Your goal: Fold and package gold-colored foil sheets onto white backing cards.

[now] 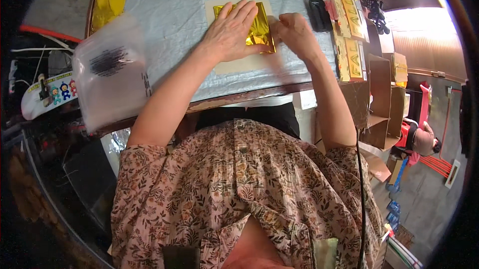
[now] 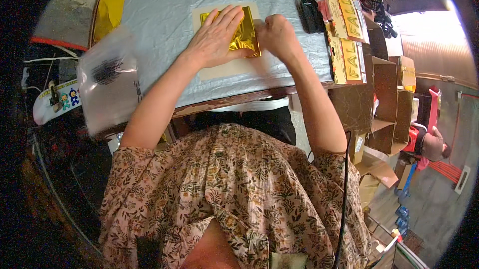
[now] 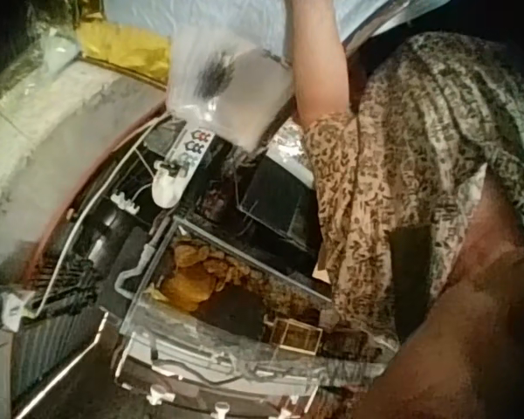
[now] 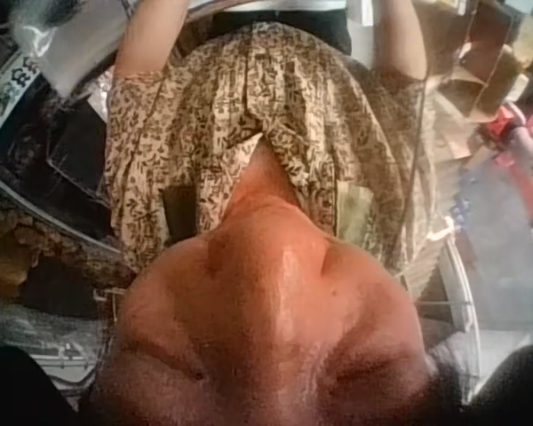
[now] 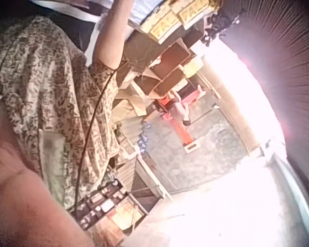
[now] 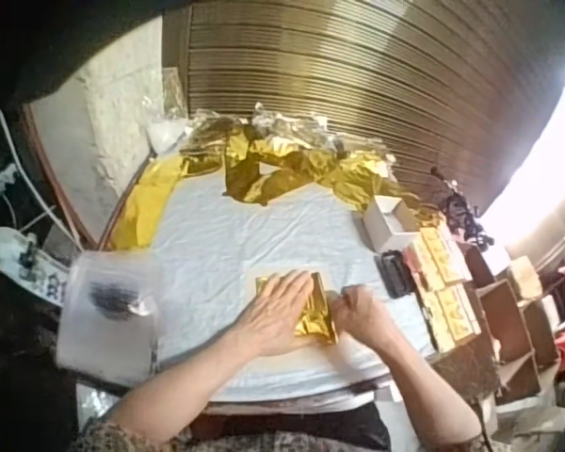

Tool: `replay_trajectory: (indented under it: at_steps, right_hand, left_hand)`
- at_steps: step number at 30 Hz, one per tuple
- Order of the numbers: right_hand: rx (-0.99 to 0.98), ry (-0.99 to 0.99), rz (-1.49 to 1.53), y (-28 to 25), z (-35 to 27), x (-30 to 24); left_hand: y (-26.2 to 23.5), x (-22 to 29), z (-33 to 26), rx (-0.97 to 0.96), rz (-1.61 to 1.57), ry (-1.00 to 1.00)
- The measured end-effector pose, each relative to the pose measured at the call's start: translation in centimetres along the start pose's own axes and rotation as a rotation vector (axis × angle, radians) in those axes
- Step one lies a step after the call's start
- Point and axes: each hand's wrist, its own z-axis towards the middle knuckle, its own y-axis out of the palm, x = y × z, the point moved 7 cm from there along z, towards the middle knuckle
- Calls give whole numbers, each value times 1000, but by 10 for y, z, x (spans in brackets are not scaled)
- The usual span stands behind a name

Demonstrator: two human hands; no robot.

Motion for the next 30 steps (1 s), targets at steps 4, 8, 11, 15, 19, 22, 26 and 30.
replay_trajectory:
  at_steps: [4,8,11,15,19,22,26,30]
  right_hand:
    - [-85,282,732,12,3,12]
    - [-42,180,278,-2,14,30]
    - [0,98,59,-4,16,26]
    - [73,111,109,10,21,16]
    - [57,-44,53,7,14,5]
    - [-55,347,398,13,18,34]
    - [68,308,27,11,27,8]
    - [254,320,-174,11,37,6]
  left_hand:
    - [1,-1,-2,9,-9,-4]
    - [2,1,-2,10,-11,4]
    - [4,-2,-2,10,-11,3]
    - [7,-6,-3,5,-14,-2]
    - [6,-4,-2,-29,-9,-7]
    - [1,0,0,-4,-13,15]
    - [3,-4,-4,-22,-16,1]
    - [1,1,-2,-47,-29,19]
